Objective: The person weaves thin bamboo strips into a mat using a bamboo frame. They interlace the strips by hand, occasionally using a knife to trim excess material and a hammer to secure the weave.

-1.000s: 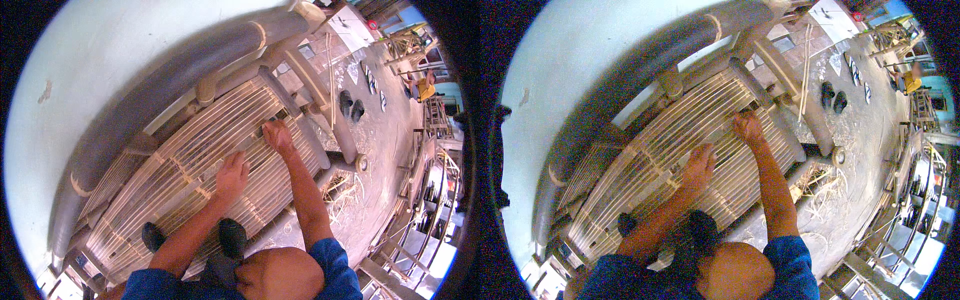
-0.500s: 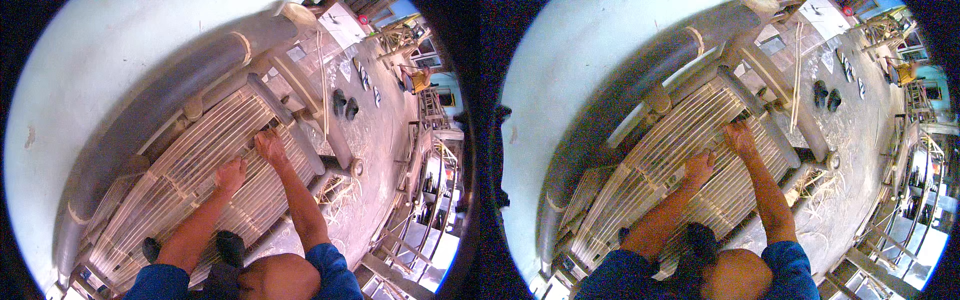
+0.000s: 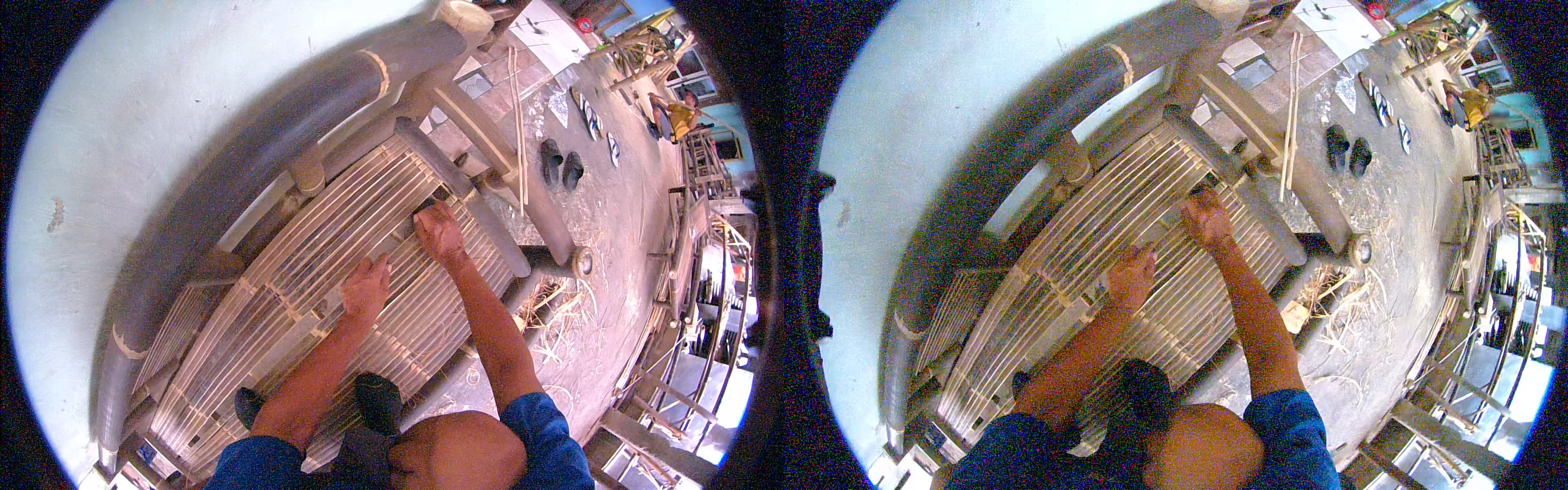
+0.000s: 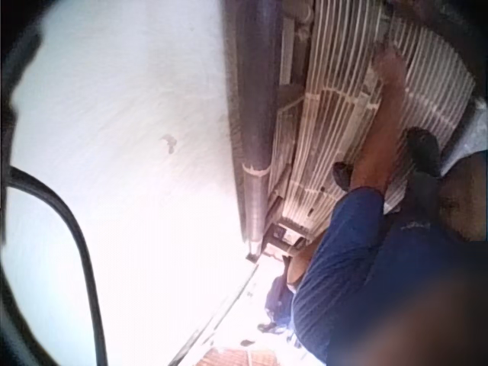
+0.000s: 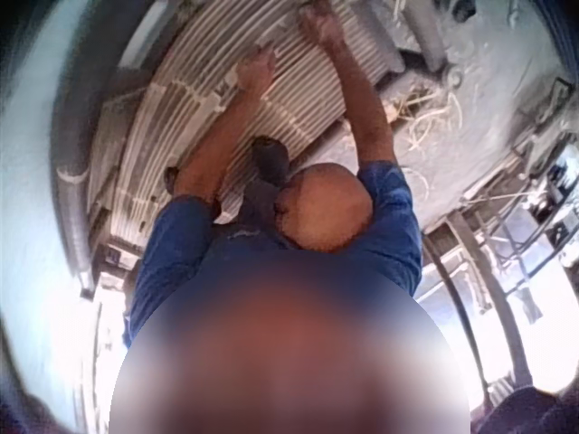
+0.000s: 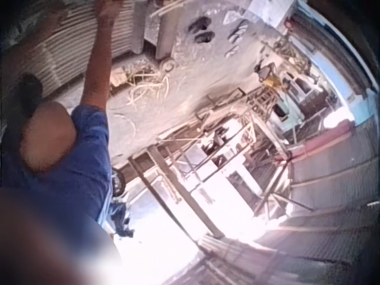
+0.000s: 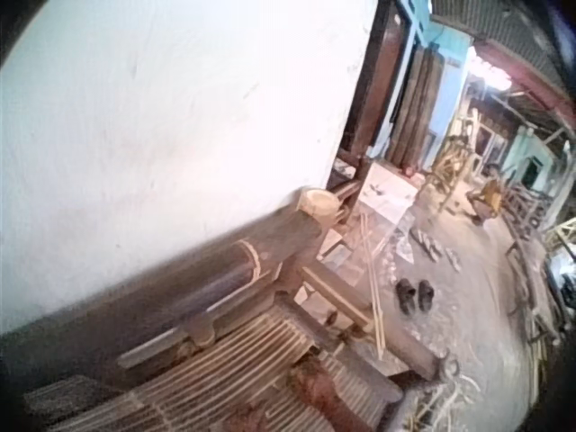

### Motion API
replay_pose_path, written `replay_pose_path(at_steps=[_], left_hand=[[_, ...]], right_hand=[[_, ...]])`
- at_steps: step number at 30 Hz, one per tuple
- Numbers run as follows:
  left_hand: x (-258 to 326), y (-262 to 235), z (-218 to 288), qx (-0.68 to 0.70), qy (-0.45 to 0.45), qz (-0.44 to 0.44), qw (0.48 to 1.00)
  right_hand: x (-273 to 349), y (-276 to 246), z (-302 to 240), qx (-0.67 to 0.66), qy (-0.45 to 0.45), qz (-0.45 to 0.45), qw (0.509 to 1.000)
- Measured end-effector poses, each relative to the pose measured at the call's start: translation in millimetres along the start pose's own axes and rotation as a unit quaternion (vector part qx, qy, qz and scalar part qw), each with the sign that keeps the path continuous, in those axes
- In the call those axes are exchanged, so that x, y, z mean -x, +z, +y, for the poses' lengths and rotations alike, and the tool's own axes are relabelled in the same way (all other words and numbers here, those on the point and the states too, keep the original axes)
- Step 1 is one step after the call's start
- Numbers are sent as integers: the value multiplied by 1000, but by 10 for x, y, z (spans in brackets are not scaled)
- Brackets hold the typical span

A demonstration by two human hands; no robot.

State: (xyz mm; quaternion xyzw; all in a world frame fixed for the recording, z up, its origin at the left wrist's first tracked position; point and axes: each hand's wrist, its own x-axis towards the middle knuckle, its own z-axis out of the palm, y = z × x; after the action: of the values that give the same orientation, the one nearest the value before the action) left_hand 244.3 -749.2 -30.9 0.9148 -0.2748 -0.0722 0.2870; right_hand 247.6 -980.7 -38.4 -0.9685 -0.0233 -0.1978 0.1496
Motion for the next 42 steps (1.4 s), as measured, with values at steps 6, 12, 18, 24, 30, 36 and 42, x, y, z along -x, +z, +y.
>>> replay_pose_path(at_steps=[6, 12, 18, 24, 30, 36, 42], left_hand=[[-64, -125, -35, -14, 38, -48, 998], [145, -309, -9, -25, 39, -73, 996], [1085, -809, -318, -27, 34, 50, 998], [1691, -1194, -777, -60, -123, 15, 991], [1837, -1206, -959, -106, -100, 17, 989], [1886, -1278, -1059, -37, -112, 10, 993], [1855, -1087, -1140, 3, -77, 43, 996]], right_hand=[[63, 52, 32, 52, -13, -38, 998], [33, 8, 12, 16, -10, -18, 1000], [-39, -28, -75, 31, 4, -10, 999], [-60, -46, -116, 11, 10, 19, 1000], [-49, -26, -106, 24, -28, 25, 999], [10, 9, -127, 35, -10, 3, 999], [-21, 42, -49, 34, 42, -42, 998]])
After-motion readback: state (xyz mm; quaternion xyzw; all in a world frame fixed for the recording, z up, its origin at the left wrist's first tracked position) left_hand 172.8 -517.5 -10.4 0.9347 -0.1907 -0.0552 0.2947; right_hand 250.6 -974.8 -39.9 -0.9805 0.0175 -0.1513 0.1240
